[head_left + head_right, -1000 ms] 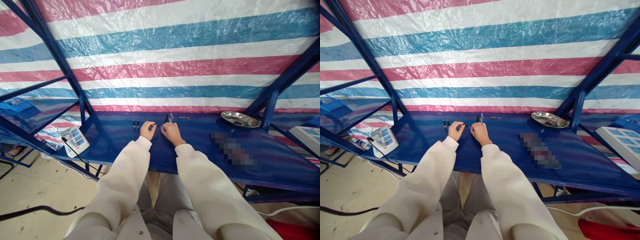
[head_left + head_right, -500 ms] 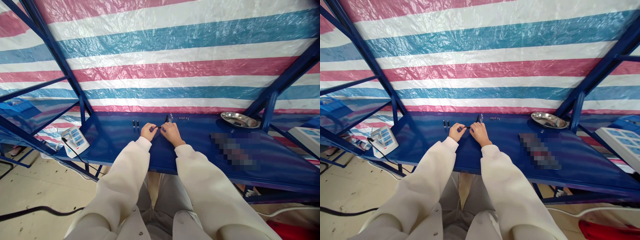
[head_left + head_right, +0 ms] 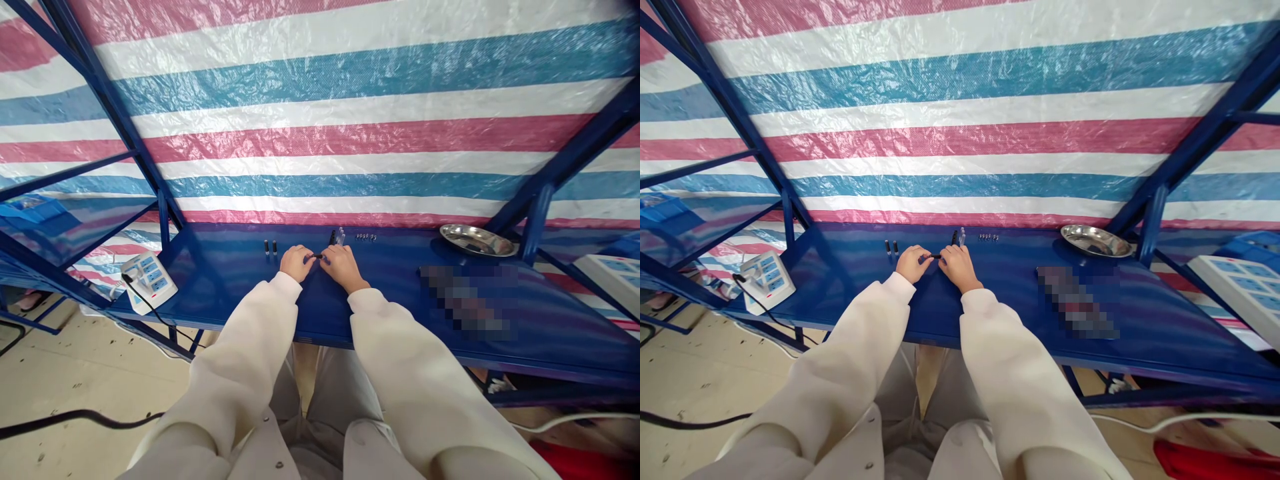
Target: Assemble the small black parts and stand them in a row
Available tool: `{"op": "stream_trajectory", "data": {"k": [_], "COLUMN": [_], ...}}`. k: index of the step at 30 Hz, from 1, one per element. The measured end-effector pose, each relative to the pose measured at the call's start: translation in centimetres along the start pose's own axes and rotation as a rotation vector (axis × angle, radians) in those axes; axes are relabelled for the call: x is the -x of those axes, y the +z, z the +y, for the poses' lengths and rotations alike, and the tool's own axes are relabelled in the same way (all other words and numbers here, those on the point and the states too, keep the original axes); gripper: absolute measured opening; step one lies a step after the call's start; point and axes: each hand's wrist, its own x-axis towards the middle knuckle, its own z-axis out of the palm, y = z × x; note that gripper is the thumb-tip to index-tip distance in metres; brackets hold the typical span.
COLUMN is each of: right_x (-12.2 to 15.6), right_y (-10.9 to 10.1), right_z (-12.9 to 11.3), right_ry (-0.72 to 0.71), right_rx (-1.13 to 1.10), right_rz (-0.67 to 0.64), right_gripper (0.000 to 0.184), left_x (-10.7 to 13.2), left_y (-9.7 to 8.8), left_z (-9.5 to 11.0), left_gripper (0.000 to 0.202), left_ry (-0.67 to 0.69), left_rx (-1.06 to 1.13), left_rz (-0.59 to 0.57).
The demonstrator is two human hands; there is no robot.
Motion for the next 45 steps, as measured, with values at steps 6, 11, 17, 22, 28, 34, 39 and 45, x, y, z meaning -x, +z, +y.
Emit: {"op": "stream_trajectory", "data": {"k": [6,11,17,22,28,34,39,45], "right_x": [-0.1,-0.1,-0.1,-0.2,-0.1,-0.2,-0.2,-0.2], "right_y": [-0.2,0.0,0.0,0.0,0.1,0.1,0.0,0.0], "right_z": [-0.5,-0.6,-0.5,-0.5,-0.4,-0.4,-0.5,-0.5], "right_ry": [0.037,0.061,0.090,0.101,0.103,0.105,0.117,0.120], "right_rx": [-0.121,-0.217,-0.245,-0.255,-0.276,-0.279,-0.267,-0.270], "right_rz": [0.016,0.011,-0.033,-0.055,-0.051,-0.030,-0.046,-0.039], "right_gripper": [0.020,0.024,0.020,0.017,0.017,0.017,0.017,0.016], "left_x": [-3.5,-7.5,-8.4,-8.0,-8.2,-8.3,-8.3,-8.3], "left_y": [-3.8,-7.2,-7.9,-7.0,-6.4,-6.4,-6.5,-6.5], "left_z": [0.8,-1.0,-3.7,-5.0,-5.3,-5.1,-5.3,-5.6], "left_gripper": [0.006,0.009,0.010,0.008,0.012,0.006,0.006,0.005], "left_ry": [0.193,0.291,0.233,0.206,0.190,0.203,0.207,0.190], "left_rx": [-0.241,-0.354,-0.491,-0.503,-0.465,-0.554,-0.593,-0.555], "left_rz": [-0.209,-0.323,-0.404,-0.381,-0.349,-0.389,-0.390,-0.367]}}
